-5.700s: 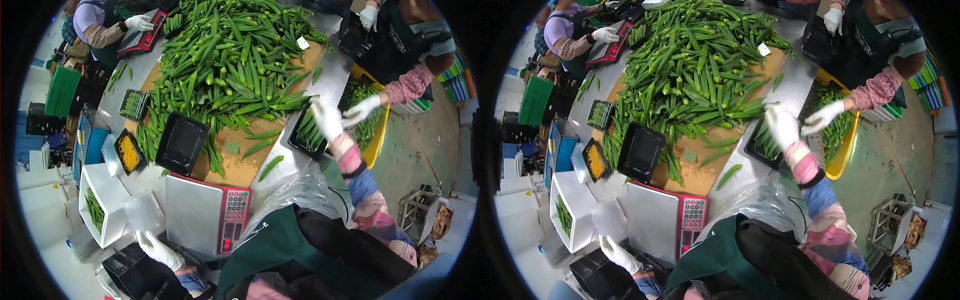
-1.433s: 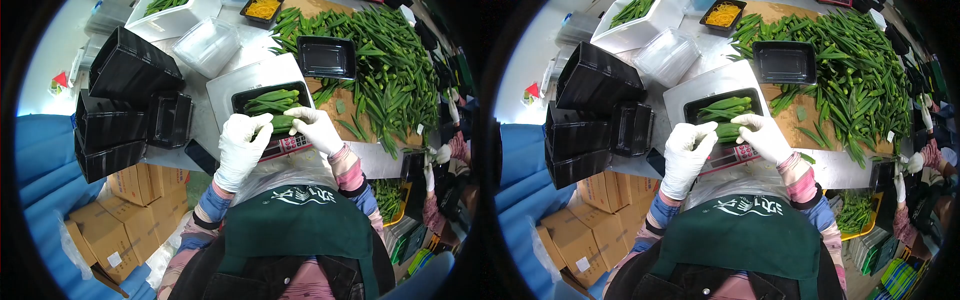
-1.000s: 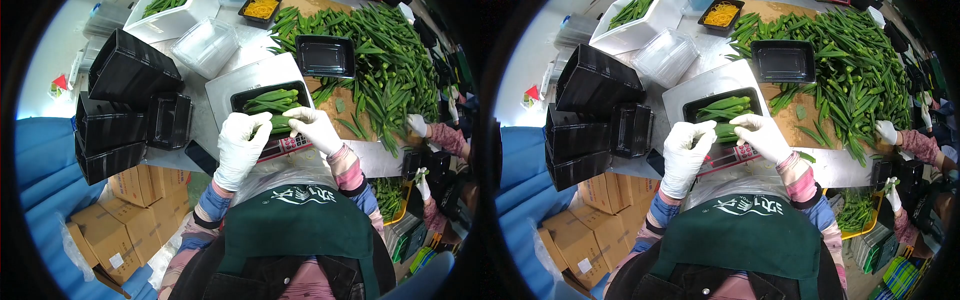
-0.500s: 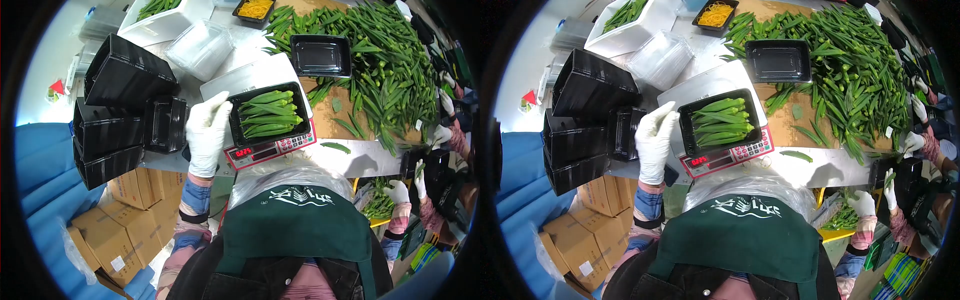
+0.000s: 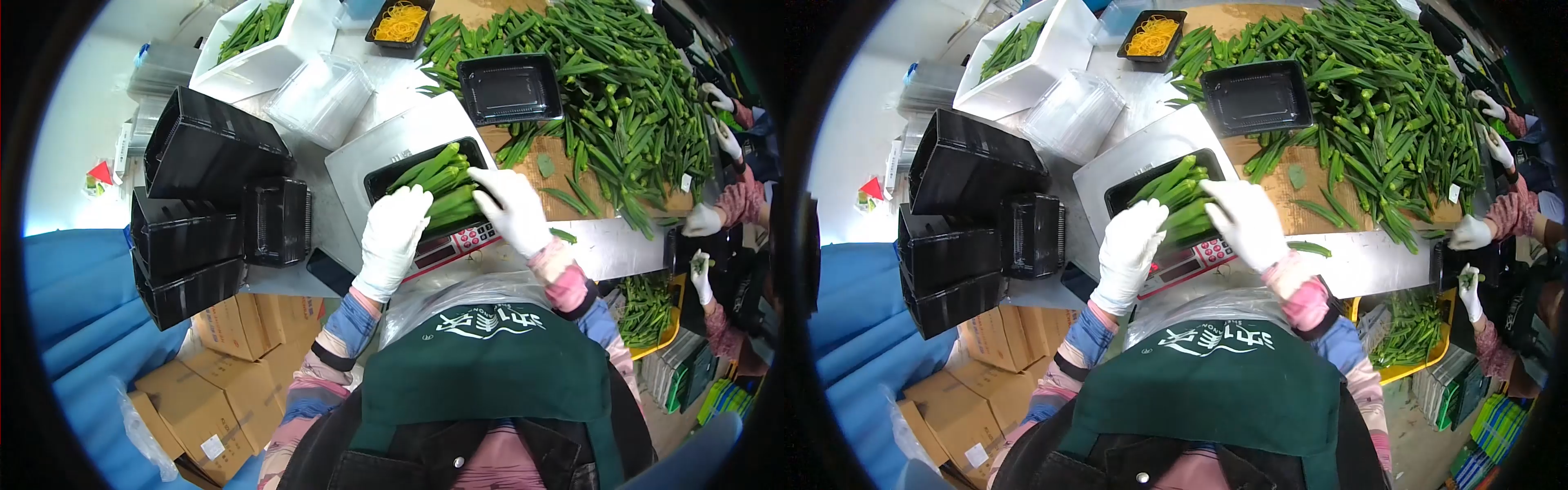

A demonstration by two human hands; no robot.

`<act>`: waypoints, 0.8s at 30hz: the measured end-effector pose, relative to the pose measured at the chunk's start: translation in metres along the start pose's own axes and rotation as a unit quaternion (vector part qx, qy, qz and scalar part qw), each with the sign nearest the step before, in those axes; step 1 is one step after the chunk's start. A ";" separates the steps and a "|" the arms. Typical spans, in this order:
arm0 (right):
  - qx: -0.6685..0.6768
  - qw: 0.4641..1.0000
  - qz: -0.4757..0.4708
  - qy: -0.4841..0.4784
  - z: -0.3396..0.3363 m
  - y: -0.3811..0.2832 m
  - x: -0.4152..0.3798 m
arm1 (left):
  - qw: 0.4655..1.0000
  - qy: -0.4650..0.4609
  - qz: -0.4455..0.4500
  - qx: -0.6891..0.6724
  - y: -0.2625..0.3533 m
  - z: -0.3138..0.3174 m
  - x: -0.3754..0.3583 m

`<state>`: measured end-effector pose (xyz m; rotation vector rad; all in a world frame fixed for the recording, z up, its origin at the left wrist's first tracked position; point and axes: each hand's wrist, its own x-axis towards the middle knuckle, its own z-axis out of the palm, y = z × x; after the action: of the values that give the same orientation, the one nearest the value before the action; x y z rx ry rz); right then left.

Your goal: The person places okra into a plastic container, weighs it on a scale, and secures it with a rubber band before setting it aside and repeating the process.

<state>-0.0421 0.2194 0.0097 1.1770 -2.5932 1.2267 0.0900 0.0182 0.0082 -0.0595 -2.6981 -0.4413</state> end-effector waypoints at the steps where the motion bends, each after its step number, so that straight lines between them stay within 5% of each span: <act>1: 0.001 0.999 -0.045 -0.005 0.012 0.001 0.007 | 1.000 -0.017 -0.008 -0.020 0.000 -0.004 -0.002; 10: -0.037 0.988 -0.042 -0.145 0.016 -0.004 0.030 | 1.000 -0.030 -0.005 0.002 -0.004 -0.015 -0.017; 15: -0.065 0.983 -0.102 -0.138 0.018 -0.005 0.014 | 0.998 -0.029 -0.043 -0.031 -0.001 -0.020 -0.008; 22: 0.082 0.986 -0.070 -0.128 0.017 0.003 0.001 | 0.981 -0.173 -0.091 -0.012 0.007 -0.022 0.001; 24: 0.078 0.983 -0.075 -0.150 0.016 0.005 0.004 | 0.991 -0.118 -0.065 0.011 0.006 -0.020 0.001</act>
<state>-0.0439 0.2080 -0.0032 1.6757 -2.5802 1.3334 0.0975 0.0178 0.0283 0.0767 -2.9512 -0.4685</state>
